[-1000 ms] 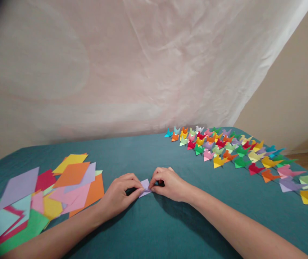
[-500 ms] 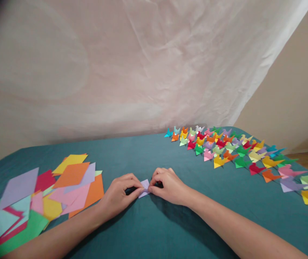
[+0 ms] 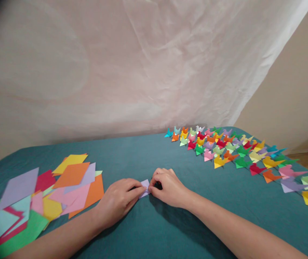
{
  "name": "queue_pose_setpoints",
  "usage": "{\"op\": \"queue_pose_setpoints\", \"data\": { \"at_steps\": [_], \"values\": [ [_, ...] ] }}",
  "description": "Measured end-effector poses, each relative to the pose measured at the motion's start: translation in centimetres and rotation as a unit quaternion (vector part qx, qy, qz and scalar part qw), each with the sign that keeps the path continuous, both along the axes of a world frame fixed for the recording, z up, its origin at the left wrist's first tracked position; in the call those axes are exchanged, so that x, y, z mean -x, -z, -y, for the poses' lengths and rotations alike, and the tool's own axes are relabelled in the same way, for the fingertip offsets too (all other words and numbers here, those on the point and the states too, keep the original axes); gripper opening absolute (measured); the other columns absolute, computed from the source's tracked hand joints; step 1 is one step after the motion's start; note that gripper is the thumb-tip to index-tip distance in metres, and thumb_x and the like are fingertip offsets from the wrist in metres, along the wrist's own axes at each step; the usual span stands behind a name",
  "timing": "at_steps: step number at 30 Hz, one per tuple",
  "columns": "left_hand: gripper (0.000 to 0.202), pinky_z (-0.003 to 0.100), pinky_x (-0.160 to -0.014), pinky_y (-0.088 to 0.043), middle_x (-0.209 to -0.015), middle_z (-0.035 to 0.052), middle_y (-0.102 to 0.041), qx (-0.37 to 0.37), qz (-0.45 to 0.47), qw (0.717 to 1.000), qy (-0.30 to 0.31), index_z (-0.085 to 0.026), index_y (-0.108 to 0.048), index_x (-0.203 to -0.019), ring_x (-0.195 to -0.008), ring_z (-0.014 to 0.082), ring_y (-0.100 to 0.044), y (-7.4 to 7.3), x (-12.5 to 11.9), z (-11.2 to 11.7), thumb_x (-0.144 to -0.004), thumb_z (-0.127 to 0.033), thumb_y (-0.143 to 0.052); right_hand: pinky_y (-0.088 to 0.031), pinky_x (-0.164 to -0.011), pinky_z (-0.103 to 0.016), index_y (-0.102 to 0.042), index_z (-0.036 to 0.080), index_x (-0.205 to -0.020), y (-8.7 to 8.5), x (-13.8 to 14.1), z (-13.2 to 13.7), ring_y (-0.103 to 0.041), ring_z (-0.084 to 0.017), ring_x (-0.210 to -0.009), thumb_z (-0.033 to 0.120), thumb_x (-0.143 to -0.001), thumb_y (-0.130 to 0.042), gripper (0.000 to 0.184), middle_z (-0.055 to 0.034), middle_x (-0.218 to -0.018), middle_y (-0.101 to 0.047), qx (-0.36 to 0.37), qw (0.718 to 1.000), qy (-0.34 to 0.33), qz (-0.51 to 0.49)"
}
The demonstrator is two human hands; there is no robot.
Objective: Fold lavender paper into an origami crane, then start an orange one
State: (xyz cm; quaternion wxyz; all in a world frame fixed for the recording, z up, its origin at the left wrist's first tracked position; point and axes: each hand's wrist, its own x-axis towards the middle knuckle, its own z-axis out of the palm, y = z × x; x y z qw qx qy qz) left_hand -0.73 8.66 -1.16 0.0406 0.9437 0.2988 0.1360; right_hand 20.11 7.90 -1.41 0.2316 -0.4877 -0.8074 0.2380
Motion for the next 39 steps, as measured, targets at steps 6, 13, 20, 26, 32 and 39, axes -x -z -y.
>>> {"op": "queue_pose_setpoints", "data": {
  "at_steps": [6,13,20,26,32,39],
  "values": [
    [0.023,0.030,-0.074,-0.044,-0.099,0.0061,-0.061,-0.011,-0.047,0.999,0.000,-0.017,-0.059,-0.104,-0.087,0.0191,-0.055,0.2,-0.1,0.0,-0.094,-0.020,-0.038,-0.031,-0.075,-0.030,-0.061,0.019,-0.076,0.3,0.0,0.1,-0.053,-0.015,-0.081,0.018,-0.079,-0.059,0.004,0.0008,-0.081,-0.058,-0.014,1.000,0.001,0.011],
    [0.024,0.031,-0.076,-0.044,-0.099,0.0068,-0.060,0.003,-0.047,0.999,0.014,-0.017,-0.058,-0.105,-0.087,0.0190,-0.054,-0.1,0.0,-0.1,-0.094,-0.019,-0.037,-0.032,-0.074,-0.030,-0.059,0.019,-0.078,0.4,0.0,0.4,-0.051,-0.016,-0.082,0.019,-0.080,-0.059,0.002,-0.0002,-0.083,-0.057,-0.029,1.000,0.006,0.009],
    [0.025,0.032,-0.079,-0.044,-0.105,0.0068,-0.058,-0.005,-0.062,0.998,0.017,-0.016,-0.055,-0.112,-0.091,0.0198,-0.052,-0.1,0.0,0.1,-0.095,-0.018,-0.037,-0.034,-0.074,-0.029,-0.059,0.021,-0.089,0.7,0.0,0.9,-0.052,-0.015,-0.084,0.013,-0.084,-0.055,0.011,-0.0007,-0.088,-0.059,-0.061,0.998,-0.025,-0.010],
    [0.023,0.030,-0.079,-0.044,-0.099,0.0068,-0.058,0.016,-0.025,0.999,0.029,-0.016,-0.057,-0.108,-0.089,0.0182,-0.052,0.0,0.1,-0.3,-0.093,-0.015,-0.039,-0.039,-0.077,-0.032,-0.062,0.022,-0.102,0.8,-0.8,1.1,-0.052,-0.017,-0.089,0.010,-0.088,-0.045,0.025,-0.0045,-0.098,-0.063,-0.160,0.976,-0.137,0.053],
    [0.023,0.029,-0.077,-0.045,-0.097,0.0074,-0.058,0.027,-0.008,0.998,0.048,-0.016,-0.058,-0.105,-0.087,0.0173,-0.053,-0.2,0.3,-0.6,-0.092,-0.015,-0.040,-0.043,-0.075,-0.033,-0.061,0.016,-0.109,0.7,-1.2,1.5,-0.053,-0.018,-0.088,0.012,-0.090,-0.042,0.028,-0.0092,-0.097,-0.064,-0.239,0.948,-0.170,0.124],
    [0.022,0.027,-0.074,-0.045,-0.096,0.0065,-0.059,0.021,-0.010,0.999,0.044,-0.016,-0.059,-0.103,-0.085,0.0162,-0.054,-0.4,0.3,-0.5,-0.092,-0.015,-0.041,-0.044,-0.074,-0.033,-0.062,0.015,-0.108,1.0,-1.2,1.5,-0.053,-0.018,-0.085,0.015,-0.092,-0.042,0.025,-0.0102,-0.098,-0.062,-0.256,0.944,-0.156,0.141]
  ]
}}
